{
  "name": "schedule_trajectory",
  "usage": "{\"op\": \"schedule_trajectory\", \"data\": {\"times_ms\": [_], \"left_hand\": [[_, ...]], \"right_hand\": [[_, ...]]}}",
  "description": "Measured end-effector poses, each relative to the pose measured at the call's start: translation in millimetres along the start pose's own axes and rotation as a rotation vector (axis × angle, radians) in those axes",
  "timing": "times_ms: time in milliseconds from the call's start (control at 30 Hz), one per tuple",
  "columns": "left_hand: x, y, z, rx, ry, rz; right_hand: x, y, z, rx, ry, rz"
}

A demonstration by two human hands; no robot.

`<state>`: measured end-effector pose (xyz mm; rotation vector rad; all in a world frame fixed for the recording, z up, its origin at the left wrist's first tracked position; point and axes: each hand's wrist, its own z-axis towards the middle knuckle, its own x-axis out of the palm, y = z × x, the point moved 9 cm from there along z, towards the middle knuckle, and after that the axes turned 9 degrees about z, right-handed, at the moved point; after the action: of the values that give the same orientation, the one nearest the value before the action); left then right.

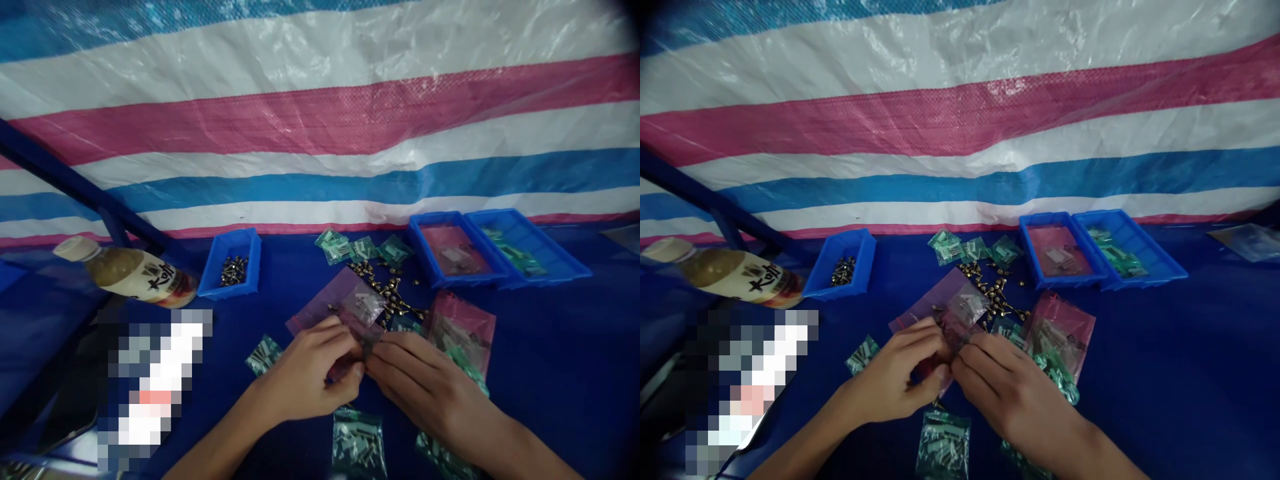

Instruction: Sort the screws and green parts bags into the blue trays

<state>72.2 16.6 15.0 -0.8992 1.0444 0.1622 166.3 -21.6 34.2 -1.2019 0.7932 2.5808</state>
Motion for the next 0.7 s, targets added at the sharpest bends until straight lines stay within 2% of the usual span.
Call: {"op": "schedule_trajectory", "data": {"times_ms": [233,333,367,433,533,567,633,700], "left_hand": [[11.9,1,0,-0.024,0.015,0.095],[2.5,1,0,0.022,-0.015,0.246],[-8.1,6,-2,0.019,-0.054,0.333],[-43.6,23,-11,-0.056,-0.198,0.543],[-116.6,66,-44,-0.378,-0.516,0.857],[-135.3,80,-56,-0.486,-0.587,0.933],[-153.0,105,-71,-0.603,-0.587,0.969],[-155.6,118,-76,-0.640,-0.561,0.948]], "right_hand": [[-6,12,2,-0.083,-0.018,-0.195],[-2,8,1,-0.066,0.009,-0.199],[0,5,0,-0.056,0.024,-0.194],[3,-2,-2,-0.039,0.052,-0.181],[7,-11,-4,-0.007,0.086,-0.168],[8,-13,-5,0.000,0.094,-0.165],[7,-14,-6,0.007,0.091,-0.170],[5,-12,-7,-0.002,0.071,-0.181]]}}
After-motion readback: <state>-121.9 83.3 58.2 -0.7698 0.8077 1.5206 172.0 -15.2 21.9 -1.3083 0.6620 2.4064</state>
